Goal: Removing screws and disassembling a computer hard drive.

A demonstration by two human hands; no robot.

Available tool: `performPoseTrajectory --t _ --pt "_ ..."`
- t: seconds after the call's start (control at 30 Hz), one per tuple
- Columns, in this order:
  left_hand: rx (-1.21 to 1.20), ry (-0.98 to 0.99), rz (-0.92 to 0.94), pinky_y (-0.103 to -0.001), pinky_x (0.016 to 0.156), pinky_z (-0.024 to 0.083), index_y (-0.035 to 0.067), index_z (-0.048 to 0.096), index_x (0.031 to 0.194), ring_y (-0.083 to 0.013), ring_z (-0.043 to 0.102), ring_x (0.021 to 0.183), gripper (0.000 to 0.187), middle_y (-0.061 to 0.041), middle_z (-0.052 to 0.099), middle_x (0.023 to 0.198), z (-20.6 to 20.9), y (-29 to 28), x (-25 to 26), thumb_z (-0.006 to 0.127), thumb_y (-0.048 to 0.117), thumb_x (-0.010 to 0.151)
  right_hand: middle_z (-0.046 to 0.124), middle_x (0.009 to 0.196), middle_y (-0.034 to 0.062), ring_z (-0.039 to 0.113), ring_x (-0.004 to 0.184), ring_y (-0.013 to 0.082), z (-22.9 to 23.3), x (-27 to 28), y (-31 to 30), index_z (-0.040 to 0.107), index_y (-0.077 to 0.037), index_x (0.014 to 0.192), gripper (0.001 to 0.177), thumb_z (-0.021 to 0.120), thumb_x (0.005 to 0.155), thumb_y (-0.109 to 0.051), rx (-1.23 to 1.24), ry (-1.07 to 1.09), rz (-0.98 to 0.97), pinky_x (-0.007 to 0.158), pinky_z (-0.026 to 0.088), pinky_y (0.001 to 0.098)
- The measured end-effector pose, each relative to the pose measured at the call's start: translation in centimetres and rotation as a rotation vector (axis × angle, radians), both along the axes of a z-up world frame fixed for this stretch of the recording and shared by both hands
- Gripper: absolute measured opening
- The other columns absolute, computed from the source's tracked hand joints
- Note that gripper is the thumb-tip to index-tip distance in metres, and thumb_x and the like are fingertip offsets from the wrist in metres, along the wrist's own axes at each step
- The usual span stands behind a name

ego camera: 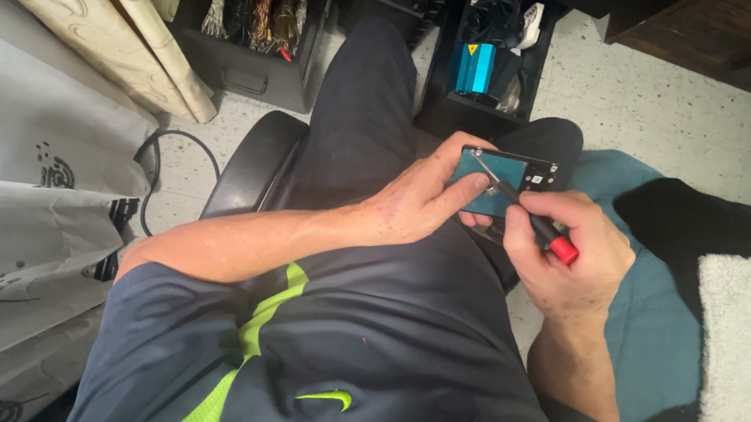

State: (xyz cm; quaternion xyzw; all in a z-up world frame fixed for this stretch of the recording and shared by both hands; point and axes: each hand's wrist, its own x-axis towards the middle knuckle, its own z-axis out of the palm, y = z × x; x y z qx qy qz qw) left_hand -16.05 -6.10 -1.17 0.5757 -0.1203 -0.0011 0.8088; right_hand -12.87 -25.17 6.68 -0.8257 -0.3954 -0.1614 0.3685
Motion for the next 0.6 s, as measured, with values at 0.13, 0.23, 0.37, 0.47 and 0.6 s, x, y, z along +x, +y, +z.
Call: performPoseTrajectory --t 0.13,0.23,0.37,0.47,0.6 --pt "-0.006 -0.007 -0.003 -0.030 0.080 0.063 0.000 0.040 0.138 -0.0146 0.074 0.093 0.031 -0.011 0.069 0.111 -0.10 0.01 -0.07 0.044 0.016 0.112 0.073 0.098 0.0107 0.072 0.076 0.0155 -0.08 -0.02 -0.07 0.066 -0.003 0.107 0.024 0.084 0.091 0.001 0.012 0.023 0.013 0.066 0.054 0.0231" --pt "-0.008 0.003 -0.010 -0.030 0.080 0.063 0.000 0.040 0.138 -0.0145 0.074 0.093 0.031 -0.011 0.068 0.112 0.15 -0.01 -0.06 0.044 0.015 0.112 0.073 0.097 0.0109 0.071 0.076 0.0160 -0.01 -0.01 -0.09 0.066 -0.003 0.107 0.025 0.084 0.090 0.001 0.006 0.020 0.013 0.066 0.054 0.0237" --pt "-0.005 0.008 -0.005 -0.030 0.080 0.064 0.000 0.039 0.139 -0.0143 0.074 0.093 0.031 -0.011 0.068 0.112 -0.05 0.00 -0.03 0.044 0.014 0.111 0.073 0.098 0.0116 0.073 0.078 0.0183 0.25 -0.06 0.22 0.065 -0.003 0.106 0.025 0.084 0.089 0.001 -0.010 -0.004 0.023 0.067 0.054 0.0249" --pt "0.019 0.003 0.015 -0.030 0.079 0.064 0.001 0.039 0.139 -0.0145 0.075 0.092 0.031 -0.011 0.069 0.112 0.01 0.05 -0.04 0.045 0.014 0.111 0.072 0.098 0.0114 0.073 0.080 0.0200 0.53 -0.08 0.36 0.065 -0.003 0.106 0.026 0.084 0.090 0.002 -0.031 -0.023 0.041 0.069 0.056 0.0261" --pt "0.113 -0.007 0.075 -0.030 0.074 0.065 0.002 0.040 0.137 -0.0165 0.077 0.089 0.031 -0.011 0.072 0.109 -0.05 0.06 0.04 0.047 0.015 0.110 0.072 0.097 0.0113 0.073 0.082 0.0217 0.79 -0.09 0.44 0.065 -0.004 0.107 0.026 0.083 0.089 0.001 -0.058 -0.044 0.066 0.071 0.056 0.0274"
